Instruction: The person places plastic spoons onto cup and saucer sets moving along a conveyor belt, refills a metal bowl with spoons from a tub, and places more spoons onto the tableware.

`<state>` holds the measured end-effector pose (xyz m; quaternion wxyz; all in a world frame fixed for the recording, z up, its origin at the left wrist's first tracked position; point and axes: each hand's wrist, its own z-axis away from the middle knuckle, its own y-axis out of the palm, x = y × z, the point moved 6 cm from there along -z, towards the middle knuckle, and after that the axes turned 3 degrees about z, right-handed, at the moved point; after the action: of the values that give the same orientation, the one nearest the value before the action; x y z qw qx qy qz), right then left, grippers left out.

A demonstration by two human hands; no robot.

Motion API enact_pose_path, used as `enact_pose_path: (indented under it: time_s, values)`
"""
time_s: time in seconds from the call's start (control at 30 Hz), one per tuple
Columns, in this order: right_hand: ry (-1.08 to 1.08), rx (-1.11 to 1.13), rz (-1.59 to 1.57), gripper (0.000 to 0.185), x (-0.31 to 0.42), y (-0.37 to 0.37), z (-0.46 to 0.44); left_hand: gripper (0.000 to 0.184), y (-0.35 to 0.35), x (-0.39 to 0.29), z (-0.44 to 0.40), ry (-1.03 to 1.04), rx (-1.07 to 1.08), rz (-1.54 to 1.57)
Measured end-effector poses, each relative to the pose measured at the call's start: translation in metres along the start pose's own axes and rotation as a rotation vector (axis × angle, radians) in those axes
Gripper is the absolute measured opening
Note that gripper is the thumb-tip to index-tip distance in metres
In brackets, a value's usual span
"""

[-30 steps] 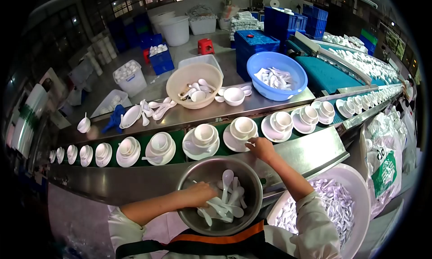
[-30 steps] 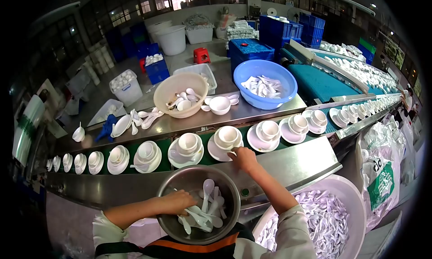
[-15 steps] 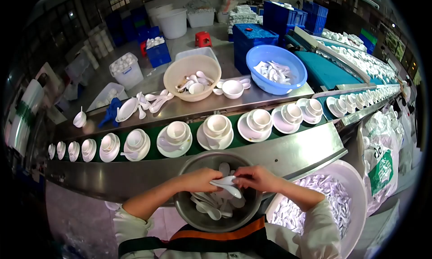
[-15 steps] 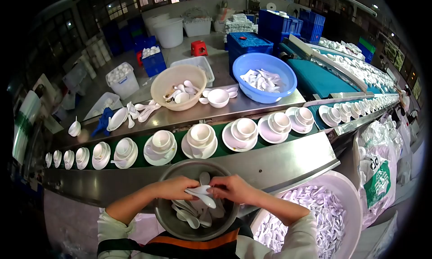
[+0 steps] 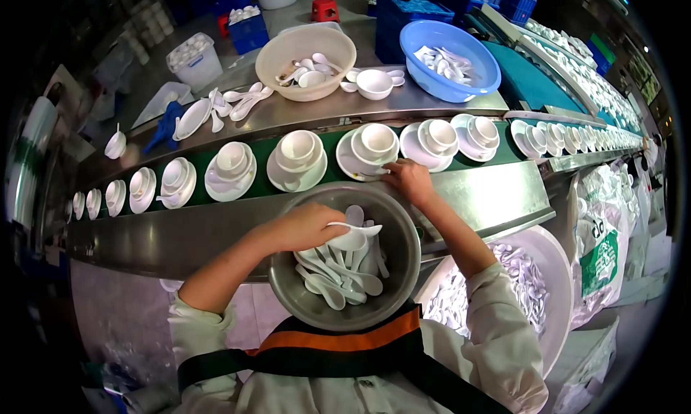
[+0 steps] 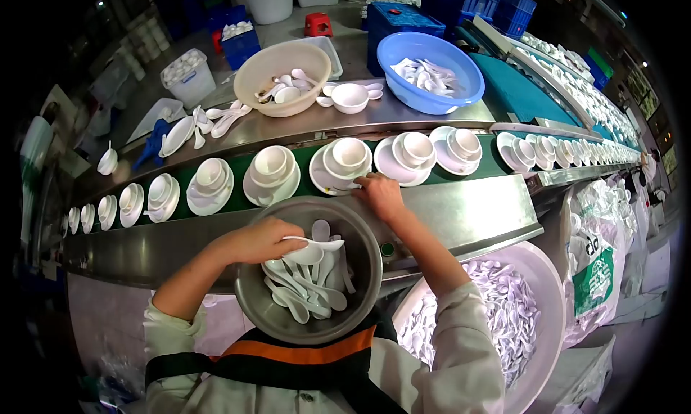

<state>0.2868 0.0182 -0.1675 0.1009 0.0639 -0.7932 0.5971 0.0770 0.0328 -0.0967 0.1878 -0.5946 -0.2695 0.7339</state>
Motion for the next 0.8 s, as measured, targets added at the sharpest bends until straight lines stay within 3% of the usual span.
enact_pose_path:
  time_s: [0.07,0.13,0.17,0.2,0.3,0.37,0.4,0.47,0.53,0.6,0.63,0.67,0.7,0.77,0.8]
  values:
    - [0.008,0.049,-0.028,0.025,0.019,-0.019,0.002,0.029,-0.009,0.004,0.002,-0.165,0.045,0.175]
    - [0.042,0.124,-0.893,0.029,0.034,-0.039,0.009,0.028,-0.017,0.012,-0.002,-0.192,-0.002,0.335]
    - [-0.039,0.187,-1.046,0.032,0.043,-0.049,0.014,0.027,-0.02,0.015,-0.007,-0.193,-0.027,0.403]
    - [-0.092,0.199,-1.016,0.03,0.051,-0.061,0.019,0.026,-0.023,0.019,-0.014,-0.19,-0.049,0.47]
    - [0.026,0.326,-1.02,0.028,0.04,-0.058,0.03,0.023,-0.026,0.025,-0.03,-0.185,-0.076,0.576]
    - [0.121,0.108,-1.037,0.027,0.009,-0.053,0.034,0.023,-0.029,0.046,-0.04,-0.211,-0.236,0.675]
    - [0.135,0.073,-1.016,0.027,-0.006,-0.047,0.036,0.02,-0.036,0.047,-0.04,-0.246,-0.252,0.716]
    - [0.349,-0.285,-0.439,0.023,-0.053,-0.045,0.044,0.024,-0.044,0.063,-0.05,-0.228,-0.413,0.784]
    - [0.338,-0.432,0.025,0.018,-0.079,-0.035,0.047,0.019,-0.052,0.07,-0.069,-0.218,-0.403,0.795]
    - [0.372,-0.234,0.197,0.015,-0.099,-0.014,0.038,0.018,-0.054,0.106,-0.096,-0.247,-0.559,0.637]
    - [0.394,-0.205,0.274,0.016,-0.103,-0.006,0.034,0.021,-0.053,0.13,-0.108,-0.311,-0.529,0.552]
    - [0.359,-0.207,0.301,0.019,-0.101,-0.005,0.029,0.025,-0.052,0.143,-0.111,-0.358,-0.639,0.476]
    - [0.365,-0.134,0.281,0.023,-0.1,-0.002,0.024,0.032,-0.056,0.174,-0.122,-0.335,-0.662,0.051]
    - [0.362,-0.008,0.284,0.036,-0.074,-0.017,0.018,0.041,-0.053,0.169,-0.125,-0.414,-0.576,-0.137]
    - [0.3,-0.081,0.217,0.04,-0.059,-0.023,0.014,0.046,-0.05,0.158,-0.123,-0.476,-0.515,-0.14]
